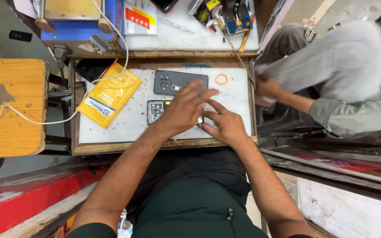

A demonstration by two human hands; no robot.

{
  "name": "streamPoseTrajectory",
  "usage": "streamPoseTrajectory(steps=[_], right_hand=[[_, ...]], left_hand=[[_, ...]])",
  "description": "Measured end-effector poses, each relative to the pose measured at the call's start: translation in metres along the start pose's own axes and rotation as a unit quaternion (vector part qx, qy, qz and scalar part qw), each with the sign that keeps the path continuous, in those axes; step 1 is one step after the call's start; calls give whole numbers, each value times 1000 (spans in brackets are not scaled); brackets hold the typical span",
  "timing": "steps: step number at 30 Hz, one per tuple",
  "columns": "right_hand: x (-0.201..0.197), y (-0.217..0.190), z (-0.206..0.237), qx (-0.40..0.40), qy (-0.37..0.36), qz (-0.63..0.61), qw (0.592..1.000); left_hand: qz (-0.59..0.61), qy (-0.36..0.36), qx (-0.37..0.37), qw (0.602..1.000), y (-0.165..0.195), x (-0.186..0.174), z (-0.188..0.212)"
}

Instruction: The person removes rubber bands from a smartphone, connects a charging cable, and then disassembles the phone using a screwdriver. They remove the back cover and unscrew internal components.

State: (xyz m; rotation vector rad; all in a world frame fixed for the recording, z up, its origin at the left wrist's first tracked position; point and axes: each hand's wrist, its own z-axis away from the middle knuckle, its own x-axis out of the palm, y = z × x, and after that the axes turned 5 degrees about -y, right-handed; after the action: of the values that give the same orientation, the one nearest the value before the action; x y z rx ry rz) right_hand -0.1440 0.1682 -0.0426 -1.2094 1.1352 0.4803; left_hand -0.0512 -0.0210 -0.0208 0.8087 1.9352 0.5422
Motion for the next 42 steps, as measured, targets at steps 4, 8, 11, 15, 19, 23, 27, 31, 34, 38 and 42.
streamPoseTrajectory(steps=[4,8,11,15,19,23,27,31,34,38,42], right_hand=[[5,3,0,-14,14,23,1000],[11,7,5,-24,33,42,998],[13,9,8,-1,13,38,999],[11,10,10,1,1,43,999],[12,8,9,-5,12,24,1000],[13,9,10,-26,37,21,999],[11,10,7,28,-2,-9,1000],[8,9,4,37,-6,-33,999],[6,9,1,51,28,-107,993],[5,3,-7,63,135,-227,962],[1,-4,-28,65,159,-136,976]], left_hand=[[123,-64,-160,977,0,-3,-2],[-21,-39,17,999,-7,0,-1],[0,-54,-30,998,-9,3,1],[10,-31,11,999,-10,7,-5],[135,-125,-16,983,-10,3,-8],[25,-50,18,998,-8,2,-4],[63,-74,-10,995,-3,5,3],[-14,-36,-51,998,0,8,2],[78,-38,0,996,2,6,2],[-12,-5,-5,1000,3,0,7],[-20,17,-21,999,-1,-5,14]])
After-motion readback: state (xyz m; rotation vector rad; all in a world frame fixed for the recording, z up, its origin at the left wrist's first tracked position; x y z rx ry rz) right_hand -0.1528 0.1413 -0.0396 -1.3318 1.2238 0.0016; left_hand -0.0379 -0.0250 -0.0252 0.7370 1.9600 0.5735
